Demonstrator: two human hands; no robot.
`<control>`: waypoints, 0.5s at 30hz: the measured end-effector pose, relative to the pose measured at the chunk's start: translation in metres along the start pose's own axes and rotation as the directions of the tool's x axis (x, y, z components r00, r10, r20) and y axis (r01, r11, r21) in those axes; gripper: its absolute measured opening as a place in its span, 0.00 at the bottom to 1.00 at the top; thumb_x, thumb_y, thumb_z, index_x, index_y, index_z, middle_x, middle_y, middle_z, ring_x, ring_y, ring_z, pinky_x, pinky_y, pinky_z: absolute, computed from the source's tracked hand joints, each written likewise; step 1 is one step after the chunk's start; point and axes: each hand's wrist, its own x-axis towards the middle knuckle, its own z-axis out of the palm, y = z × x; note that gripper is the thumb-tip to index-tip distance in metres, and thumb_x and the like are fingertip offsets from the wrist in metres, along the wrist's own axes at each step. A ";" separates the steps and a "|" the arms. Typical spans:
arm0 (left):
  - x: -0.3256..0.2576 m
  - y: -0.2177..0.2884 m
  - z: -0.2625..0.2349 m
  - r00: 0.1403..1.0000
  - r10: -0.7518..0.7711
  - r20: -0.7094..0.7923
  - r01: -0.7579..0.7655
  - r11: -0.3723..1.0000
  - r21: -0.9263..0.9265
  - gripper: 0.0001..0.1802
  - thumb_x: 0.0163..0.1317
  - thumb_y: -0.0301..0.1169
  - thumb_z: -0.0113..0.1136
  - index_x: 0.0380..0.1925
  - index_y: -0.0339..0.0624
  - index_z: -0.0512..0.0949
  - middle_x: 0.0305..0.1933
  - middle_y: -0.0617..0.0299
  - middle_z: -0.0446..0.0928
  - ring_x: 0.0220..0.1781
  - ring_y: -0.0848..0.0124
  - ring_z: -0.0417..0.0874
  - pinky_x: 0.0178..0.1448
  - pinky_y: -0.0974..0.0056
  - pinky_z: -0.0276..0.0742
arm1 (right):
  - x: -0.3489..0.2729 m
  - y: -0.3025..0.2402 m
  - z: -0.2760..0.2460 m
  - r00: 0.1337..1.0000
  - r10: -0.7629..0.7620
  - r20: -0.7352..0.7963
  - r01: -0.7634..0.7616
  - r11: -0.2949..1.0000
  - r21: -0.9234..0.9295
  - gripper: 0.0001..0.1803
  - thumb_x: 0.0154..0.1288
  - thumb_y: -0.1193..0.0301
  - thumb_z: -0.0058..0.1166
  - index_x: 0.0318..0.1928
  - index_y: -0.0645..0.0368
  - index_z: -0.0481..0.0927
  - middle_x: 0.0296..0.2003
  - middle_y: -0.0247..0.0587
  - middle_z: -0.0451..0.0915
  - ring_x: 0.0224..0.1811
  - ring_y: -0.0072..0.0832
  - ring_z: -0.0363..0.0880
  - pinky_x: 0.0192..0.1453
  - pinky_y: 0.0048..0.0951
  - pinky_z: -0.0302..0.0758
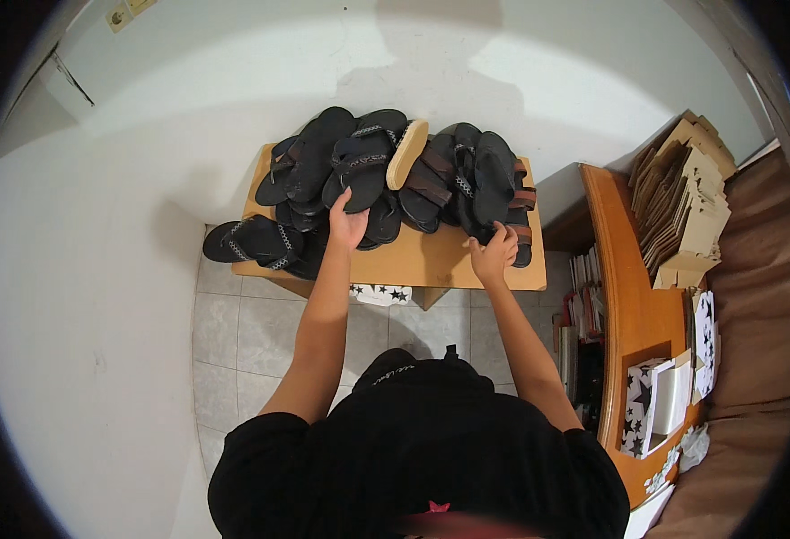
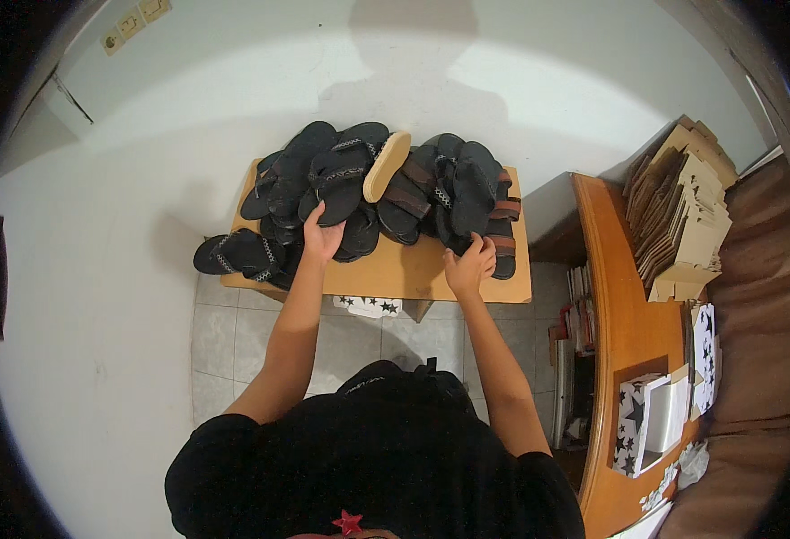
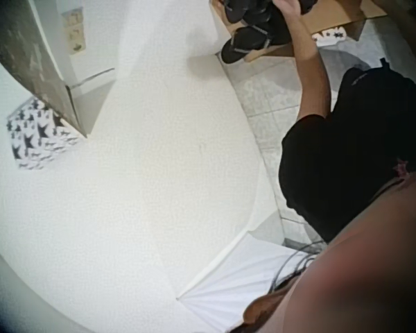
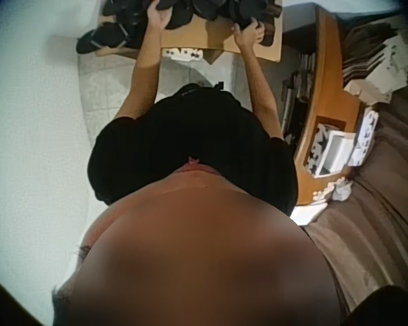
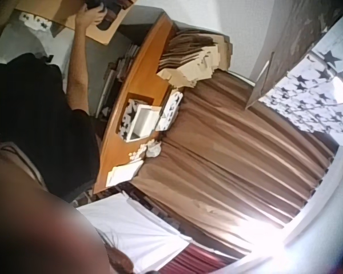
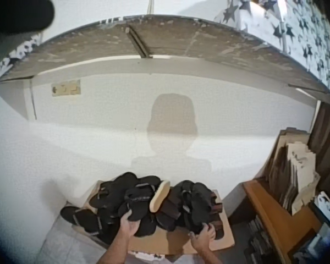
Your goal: The recorder folds a shoebox, inserts tissue paper, and places a pair of black sandals inside before closing the box and placing it on a shelf.
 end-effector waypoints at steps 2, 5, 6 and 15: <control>0.002 0.003 0.000 0.999 0.029 -0.024 -0.029 0.999 0.016 0.21 0.62 0.29 0.49 0.53 0.30 0.65 0.57 0.50 0.68 0.58 0.60 0.70 0.65 0.59 0.64 | -0.003 0.000 -0.002 1.000 -0.004 0.000 0.004 1.000 0.004 0.37 0.48 0.63 0.61 0.58 0.58 0.62 0.59 0.54 0.54 0.63 0.50 0.49 0.65 0.51 0.43; 0.003 0.010 0.005 0.995 0.061 -0.073 -0.060 0.998 0.025 0.20 0.63 0.29 0.48 0.53 0.29 0.65 0.57 0.49 0.68 0.58 0.59 0.70 0.64 0.58 0.65 | -0.007 0.000 -0.005 1.000 -0.021 0.014 0.020 1.000 0.016 0.35 0.48 0.64 0.61 0.58 0.57 0.63 0.59 0.54 0.55 0.62 0.50 0.50 0.65 0.50 0.44; 0.003 0.013 0.008 0.993 0.066 -0.101 -0.064 0.998 0.019 0.20 0.63 0.29 0.48 0.53 0.28 0.65 0.57 0.49 0.68 0.58 0.59 0.70 0.64 0.58 0.66 | -0.010 0.000 -0.005 0.999 -0.039 0.020 0.038 0.999 0.018 0.35 0.48 0.64 0.61 0.57 0.57 0.63 0.59 0.54 0.55 0.62 0.49 0.50 0.64 0.50 0.44; -0.042 0.053 0.011 0.973 0.231 -0.001 -0.230 0.970 0.078 0.22 0.59 0.26 0.48 0.55 0.31 0.65 0.59 0.49 0.67 0.61 0.57 0.68 0.67 0.54 0.62 | -0.019 0.007 -0.012 0.999 -0.053 0.003 0.053 0.997 0.050 0.32 0.49 0.65 0.60 0.56 0.54 0.64 0.58 0.52 0.56 0.61 0.49 0.51 0.63 0.48 0.47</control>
